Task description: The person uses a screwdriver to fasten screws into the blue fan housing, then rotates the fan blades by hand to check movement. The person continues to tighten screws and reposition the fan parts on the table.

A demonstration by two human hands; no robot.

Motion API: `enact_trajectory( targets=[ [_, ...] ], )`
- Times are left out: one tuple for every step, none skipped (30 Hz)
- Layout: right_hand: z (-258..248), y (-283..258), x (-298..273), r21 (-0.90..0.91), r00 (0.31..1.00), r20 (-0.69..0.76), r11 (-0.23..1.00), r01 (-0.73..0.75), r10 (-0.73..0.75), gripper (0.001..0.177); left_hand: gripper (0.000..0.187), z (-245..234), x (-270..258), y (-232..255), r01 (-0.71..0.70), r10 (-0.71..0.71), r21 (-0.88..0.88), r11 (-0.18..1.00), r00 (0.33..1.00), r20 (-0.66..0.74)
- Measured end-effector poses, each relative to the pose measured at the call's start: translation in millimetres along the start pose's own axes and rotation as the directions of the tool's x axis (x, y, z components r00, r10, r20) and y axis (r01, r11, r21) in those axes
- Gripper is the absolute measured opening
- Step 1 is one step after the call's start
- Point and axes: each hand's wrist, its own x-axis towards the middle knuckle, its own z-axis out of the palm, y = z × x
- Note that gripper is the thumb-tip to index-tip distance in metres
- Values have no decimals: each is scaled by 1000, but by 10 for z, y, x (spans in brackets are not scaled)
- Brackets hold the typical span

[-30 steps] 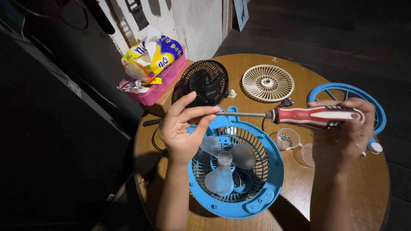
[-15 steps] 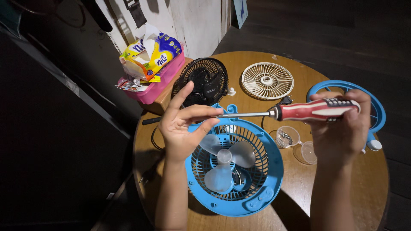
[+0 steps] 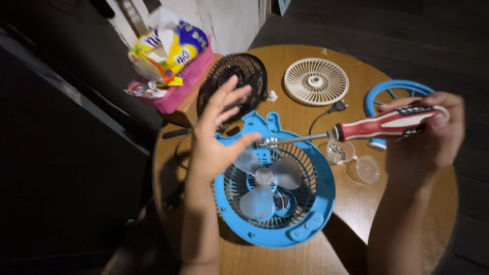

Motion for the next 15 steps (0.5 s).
enact_trajectory(
  targets=[
    [-50, -58, 47, -80, 1000, 24, 997, 22, -20, 19, 93, -13, 3, -3, 6, -5, 20, 1000, 1000, -20],
    [-83, -152, 41, -153, 998, 52, 988, 25, -17, 18, 89, -24, 4, -6, 12, -10, 40, 999, 999, -39],
    [-99, -224, 48, -221, 997, 78, 974, 44, -28, 17, 86, -31, 4, -5, 21, -17, 60, 998, 998, -58],
    [-100, -314, 36, -283, 994, 106, 958, 45, -15, 17, 82, -38, 4, -4, 9, -6, 48, 999, 998, -62],
    [-78, -401, 7, -347, 991, 135, 937, 38, 10, 17, 79, -43, -3, 0, 0, 3, 34, 999, 998, -67],
    [-41, -491, -20, -411, 986, 164, 911, 35, 36, 17, 76, -42, -13, 5, -10, 11, 20, 1000, 997, -72],
    [16, -590, -68, -476, 979, 193, 879, 30, 71, 18, 76, -40, -23, 17, -29, 32, 83, 996, 999, -34],
    [81, -663, -85, -539, 967, 234, 842, 42, 101, 18, 75, -43, -36, 31, -50, 50, 143, 988, 999, 6],
    [155, -742, -99, -597, 952, 274, 800, 59, 134, 18, 75, -35, -35, 33, -53, 40, 194, 980, 997, 70],
    [237, -788, -87, -650, 931, 326, 754, 94, 165, 17, 75, -31, -36, 32, -62, 30, 243, 968, 991, 134],
    [338, -819, -86, -686, 915, 346, 722, 94, 209, 17, 75, -31, -20, 8, -53, -10, 284, 958, 976, 216],
    [443, -850, -82, -719, 896, 365, 688, 99, 253, 17, 76, -16, -4, -24, -49, -51, 321, 946, 954, 297],
    [548, -871, -102, -739, 886, 358, 670, 75, 296, 17, 75, 23, 15, -64, -29, -96, 371, 928, 945, 313],
    [639, -882, -98, -771, 875, 347, 634, 61, 338, 18, 73, 69, 28, -107, -11, -140, 420, 907, 934, 328],
    [728, -881, -95, -800, 862, 337, 598, 50, 379, 18, 72, 87, 31, -150, 5, -186, 470, 883, 922, 340]
  ],
)
